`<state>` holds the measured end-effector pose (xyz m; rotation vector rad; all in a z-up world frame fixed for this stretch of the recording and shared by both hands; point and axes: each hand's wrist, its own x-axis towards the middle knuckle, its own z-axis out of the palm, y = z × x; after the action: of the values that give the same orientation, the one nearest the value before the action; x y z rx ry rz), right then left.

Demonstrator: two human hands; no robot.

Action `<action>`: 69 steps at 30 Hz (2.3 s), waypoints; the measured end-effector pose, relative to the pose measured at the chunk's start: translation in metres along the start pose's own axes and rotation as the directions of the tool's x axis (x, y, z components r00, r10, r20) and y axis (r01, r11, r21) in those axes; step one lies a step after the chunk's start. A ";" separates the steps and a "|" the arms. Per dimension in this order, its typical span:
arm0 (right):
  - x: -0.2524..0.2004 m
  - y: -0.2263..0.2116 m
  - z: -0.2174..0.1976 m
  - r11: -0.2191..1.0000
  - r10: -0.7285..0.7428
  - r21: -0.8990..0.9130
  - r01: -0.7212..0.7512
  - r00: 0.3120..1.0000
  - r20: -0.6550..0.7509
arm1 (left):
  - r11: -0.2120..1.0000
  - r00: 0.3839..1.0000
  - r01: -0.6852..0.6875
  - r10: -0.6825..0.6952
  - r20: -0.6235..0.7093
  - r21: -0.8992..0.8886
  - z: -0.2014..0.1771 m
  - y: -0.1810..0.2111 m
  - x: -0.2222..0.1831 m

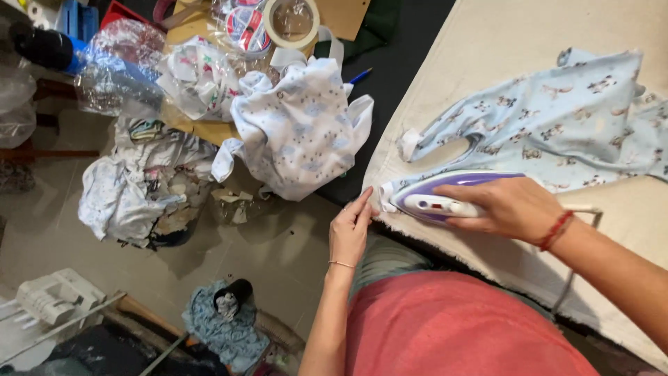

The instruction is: Ironing and folding a baby onesie on a work table

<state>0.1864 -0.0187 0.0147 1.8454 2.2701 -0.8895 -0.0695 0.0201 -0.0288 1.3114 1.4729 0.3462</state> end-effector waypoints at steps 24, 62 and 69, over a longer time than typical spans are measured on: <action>-0.019 0.004 -0.019 0.954 0.209 0.219 -0.206 0.978 0.007 | 0.999 0.986 -0.044 0.044 -0.158 0.007 0.020 0.000 0.004; -0.255 0.120 0.154 0.301 0.897 0.834 -0.463 0.434 -0.082 | 0.812 0.857 -0.401 0.496 -0.138 0.424 0.040 0.066 0.030; -0.221 0.115 0.099 0.404 0.904 0.643 -0.651 0.393 -0.170 | 0.686 0.792 -0.343 0.579 -0.196 0.642 0.071 0.072 0.071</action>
<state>0.3230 -0.2467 -0.0194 3.2628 0.8333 -0.8400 0.0403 0.0752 -0.0359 2.2530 1.6104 0.5433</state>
